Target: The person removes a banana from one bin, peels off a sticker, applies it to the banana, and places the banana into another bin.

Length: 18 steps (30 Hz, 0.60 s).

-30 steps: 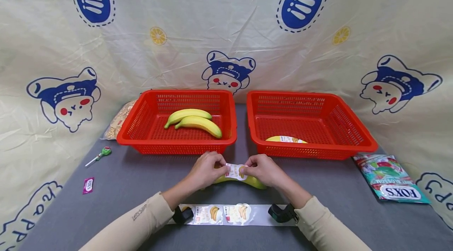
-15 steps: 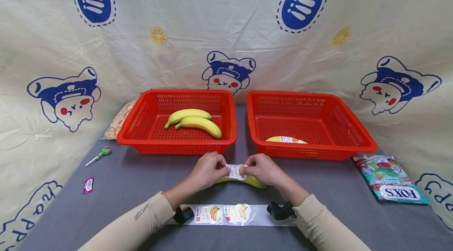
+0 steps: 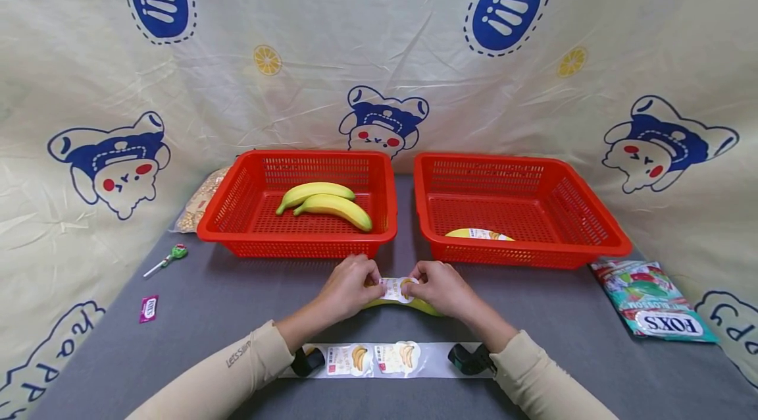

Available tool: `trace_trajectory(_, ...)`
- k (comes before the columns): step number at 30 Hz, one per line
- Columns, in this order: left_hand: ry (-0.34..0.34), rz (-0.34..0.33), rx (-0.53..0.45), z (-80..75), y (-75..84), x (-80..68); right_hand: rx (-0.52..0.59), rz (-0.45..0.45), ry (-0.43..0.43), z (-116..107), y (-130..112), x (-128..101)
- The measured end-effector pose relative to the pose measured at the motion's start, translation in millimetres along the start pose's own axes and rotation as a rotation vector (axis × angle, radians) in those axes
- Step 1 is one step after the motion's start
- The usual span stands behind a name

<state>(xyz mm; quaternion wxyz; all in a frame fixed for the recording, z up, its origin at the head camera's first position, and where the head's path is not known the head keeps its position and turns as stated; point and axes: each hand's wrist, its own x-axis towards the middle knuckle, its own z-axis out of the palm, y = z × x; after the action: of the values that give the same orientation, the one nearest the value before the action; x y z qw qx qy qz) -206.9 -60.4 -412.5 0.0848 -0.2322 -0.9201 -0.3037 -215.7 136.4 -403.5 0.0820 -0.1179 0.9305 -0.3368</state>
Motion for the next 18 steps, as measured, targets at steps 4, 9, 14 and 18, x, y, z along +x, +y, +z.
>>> trace_trajectory(4, 0.008, 0.019, 0.039, 1.5, -1.0, 0.4, -0.056, -0.045, 0.043, 3.3, 1.1, -1.0)
trace_trajectory(9, 0.005, 0.009, 0.038, 1.5, -0.7, 1.0, -0.105, -0.071, 0.096, 5.8, 1.4, -3.1)
trace_trajectory(14, -0.025, -0.034, 0.007, 0.8, 0.1, 1.5, -0.108, -0.07, 0.117, 7.5, 1.1, -4.4)
trace_trajectory(18, -0.048, -0.07, 0.006, 0.9, 0.6, 1.1, -0.106, -0.062, 0.125, 8.9, -0.1, -5.0)
